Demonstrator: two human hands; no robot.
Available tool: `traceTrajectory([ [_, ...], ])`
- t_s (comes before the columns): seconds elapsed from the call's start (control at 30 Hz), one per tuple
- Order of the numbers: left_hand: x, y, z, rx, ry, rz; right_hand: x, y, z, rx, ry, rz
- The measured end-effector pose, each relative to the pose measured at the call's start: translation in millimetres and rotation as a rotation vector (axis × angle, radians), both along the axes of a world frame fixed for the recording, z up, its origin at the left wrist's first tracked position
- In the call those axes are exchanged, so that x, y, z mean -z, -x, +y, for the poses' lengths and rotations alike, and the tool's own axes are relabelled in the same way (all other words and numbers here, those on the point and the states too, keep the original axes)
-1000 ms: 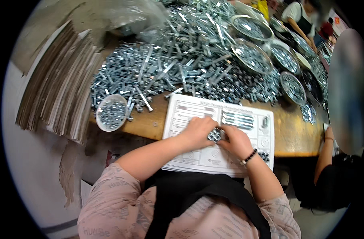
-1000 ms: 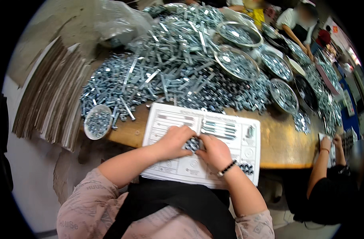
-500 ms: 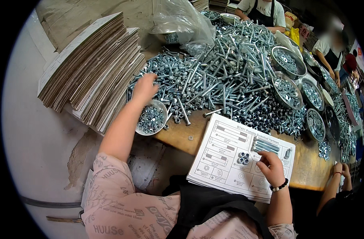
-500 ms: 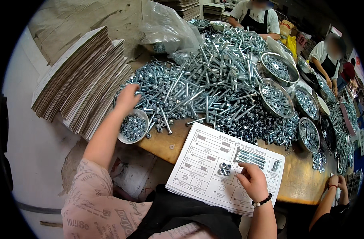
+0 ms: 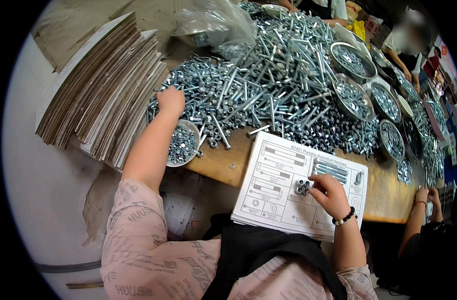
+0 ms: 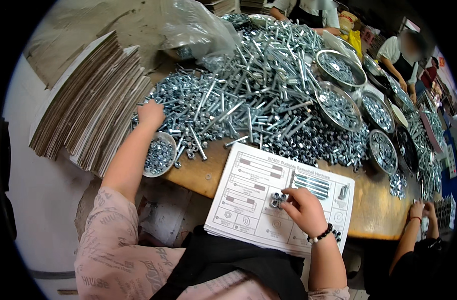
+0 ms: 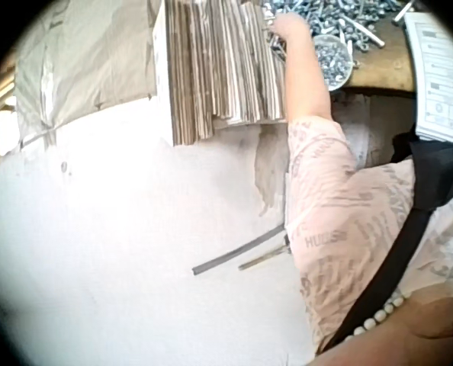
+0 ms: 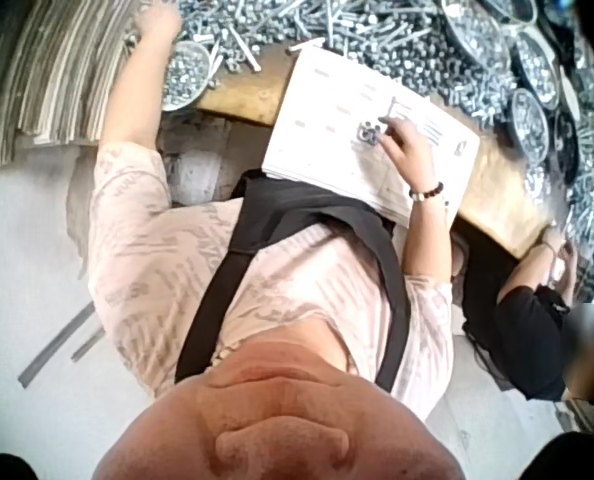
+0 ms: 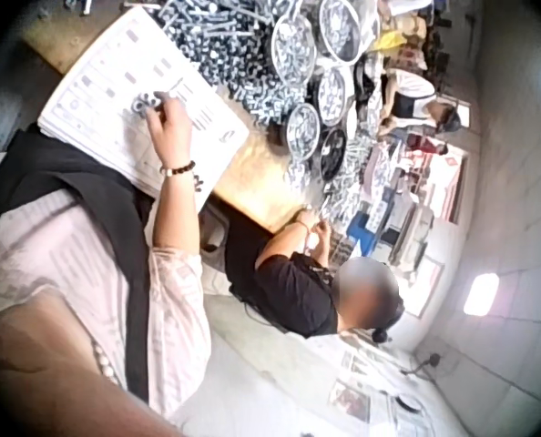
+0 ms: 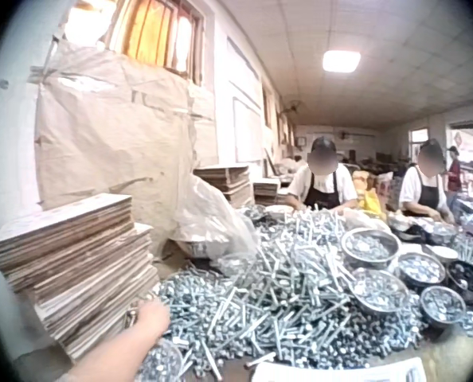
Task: The person sorts metal fasteners from a large pile on a workbench and places them onto a printed hardware layout sheet. They pick up bolts, nuts, and washers by hand and arrange them into designated spots on the sheet, repeating the process throughout the clip.
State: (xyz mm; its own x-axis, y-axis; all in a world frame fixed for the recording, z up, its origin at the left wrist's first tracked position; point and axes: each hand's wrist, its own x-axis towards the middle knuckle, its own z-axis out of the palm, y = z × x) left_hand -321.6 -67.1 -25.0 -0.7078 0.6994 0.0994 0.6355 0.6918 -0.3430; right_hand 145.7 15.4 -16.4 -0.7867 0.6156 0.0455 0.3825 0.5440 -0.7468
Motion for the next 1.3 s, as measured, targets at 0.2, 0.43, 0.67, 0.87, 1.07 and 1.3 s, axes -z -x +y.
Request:
traceTrajectory([
  [0.2, 13.1, 20.6, -1.5, 0.086, -0.128, -0.028, -4.3, -3.6, -1.7, 0.019, 0.031, 0.011],
  [0.43, -17.4, -7.0, -13.9, 0.426, -0.849, -0.111, 2.1, -0.7, 5.0, 0.118, -0.053, 0.171],
  [0.67, -29.6, -210.1, -7.0, 0.470, -0.946, -1.774, -13.4, 58.5, -17.8, -0.042, 0.253, 0.183],
  [0.87, -10.6, -231.0, -17.9, 0.527, -0.743, -1.840, 5.3, 46.7, -22.7, -0.046, -0.022, -0.027],
  [1.07, 3.2, -228.0, -21.5, 0.906, -0.331, -0.925, 32.2, 45.2, -40.3, -0.158, -0.603, -0.107],
  [1.3, 17.4, -215.2, -42.4, 0.966, -0.304, -0.800, 20.2, 29.5, -39.4, -0.164, -0.441, -0.173],
])
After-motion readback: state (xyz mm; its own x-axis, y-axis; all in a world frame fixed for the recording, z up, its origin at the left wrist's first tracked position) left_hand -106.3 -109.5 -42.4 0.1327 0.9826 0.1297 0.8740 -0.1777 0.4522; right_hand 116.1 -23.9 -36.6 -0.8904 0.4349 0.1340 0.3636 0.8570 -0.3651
